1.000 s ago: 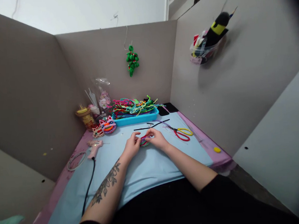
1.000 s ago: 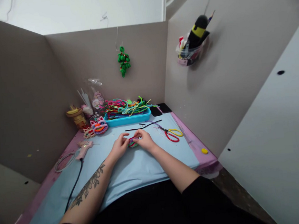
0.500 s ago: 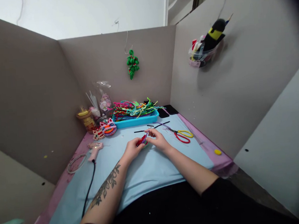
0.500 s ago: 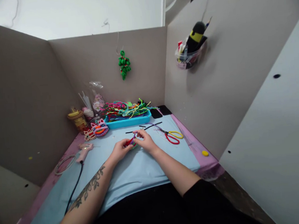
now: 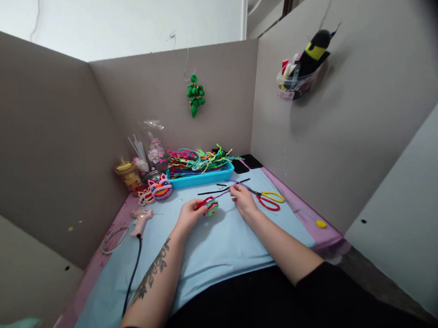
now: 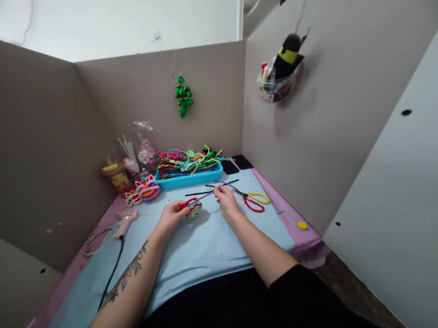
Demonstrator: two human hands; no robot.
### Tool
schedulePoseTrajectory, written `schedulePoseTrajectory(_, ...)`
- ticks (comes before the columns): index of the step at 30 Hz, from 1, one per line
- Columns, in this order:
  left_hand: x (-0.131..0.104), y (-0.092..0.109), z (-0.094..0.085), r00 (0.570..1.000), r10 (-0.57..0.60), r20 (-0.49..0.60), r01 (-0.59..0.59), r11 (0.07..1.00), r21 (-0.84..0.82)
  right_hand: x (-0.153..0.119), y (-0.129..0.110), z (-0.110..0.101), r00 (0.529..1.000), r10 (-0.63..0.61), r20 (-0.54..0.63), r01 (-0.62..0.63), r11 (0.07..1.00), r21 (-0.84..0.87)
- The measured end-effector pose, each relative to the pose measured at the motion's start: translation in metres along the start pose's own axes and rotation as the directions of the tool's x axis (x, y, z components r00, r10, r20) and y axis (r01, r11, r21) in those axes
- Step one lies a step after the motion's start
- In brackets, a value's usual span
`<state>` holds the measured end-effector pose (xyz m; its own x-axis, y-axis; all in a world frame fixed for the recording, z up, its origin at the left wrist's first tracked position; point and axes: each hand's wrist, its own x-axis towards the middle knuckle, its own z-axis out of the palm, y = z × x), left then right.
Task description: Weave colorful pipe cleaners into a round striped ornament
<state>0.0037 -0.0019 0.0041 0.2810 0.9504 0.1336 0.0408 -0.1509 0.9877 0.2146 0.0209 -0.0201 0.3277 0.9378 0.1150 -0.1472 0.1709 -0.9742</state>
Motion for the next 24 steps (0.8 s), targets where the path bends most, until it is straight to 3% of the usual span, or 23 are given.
schedulePoseTrajectory(3,-0.002,0.003,0.001,1.0,-0.018,0.014,0.019,1.0,-0.022,-0.011,-0.005,0.002,0.965,-0.241,-0.104,0.216,0.954,-0.209)
schedulePoseTrajectory(6,-0.002,0.003,0.002,0.998,-0.042,0.053,0.044,0.998,-0.046,-0.025,-0.016,0.005,0.854,-0.509,0.109,0.506,0.763,-0.402)
schedulePoseTrajectory(8,-0.002,0.002,0.002,0.997,-0.049,0.067,0.053,0.997,-0.052,-0.031,-0.021,0.008,0.797,-0.546,0.256,0.598,0.658,-0.457)
schedulePoseTrajectory(10,-0.002,0.002,0.002,0.997,-0.047,0.069,0.05,0.997,-0.053,-0.033,-0.022,0.01,0.786,-0.523,0.329,0.616,0.623,-0.482)
schedulePoseTrajectory(12,-0.002,0.002,0.001,0.996,-0.043,0.073,0.048,0.997,-0.06,-0.032,-0.02,0.012,0.81,-0.469,0.351,0.586,0.656,-0.476)
schedulePoseTrajectory(14,-0.002,0.002,0.001,0.996,-0.045,0.081,0.053,0.995,-0.09,-0.03,-0.017,0.013,0.854,-0.369,0.365,0.506,0.751,-0.425)
schedulePoseTrajectory(18,-0.001,0.0,0.002,0.993,-0.043,0.107,0.058,0.988,-0.145,-0.026,-0.01,0.014,0.897,-0.099,0.43,0.189,0.967,-0.171)
schedulePoseTrajectory(21,-0.001,-0.001,0.001,0.992,-0.054,0.11,0.076,0.976,-0.206,-0.024,-0.007,0.016,0.91,0.006,0.414,0.005,1.0,-0.026)
schedulePoseTrajectory(24,-0.002,-0.001,-0.001,0.994,-0.064,0.092,0.081,0.977,-0.196,-0.022,-0.006,0.017,0.939,0.013,0.343,-0.023,0.999,0.023)
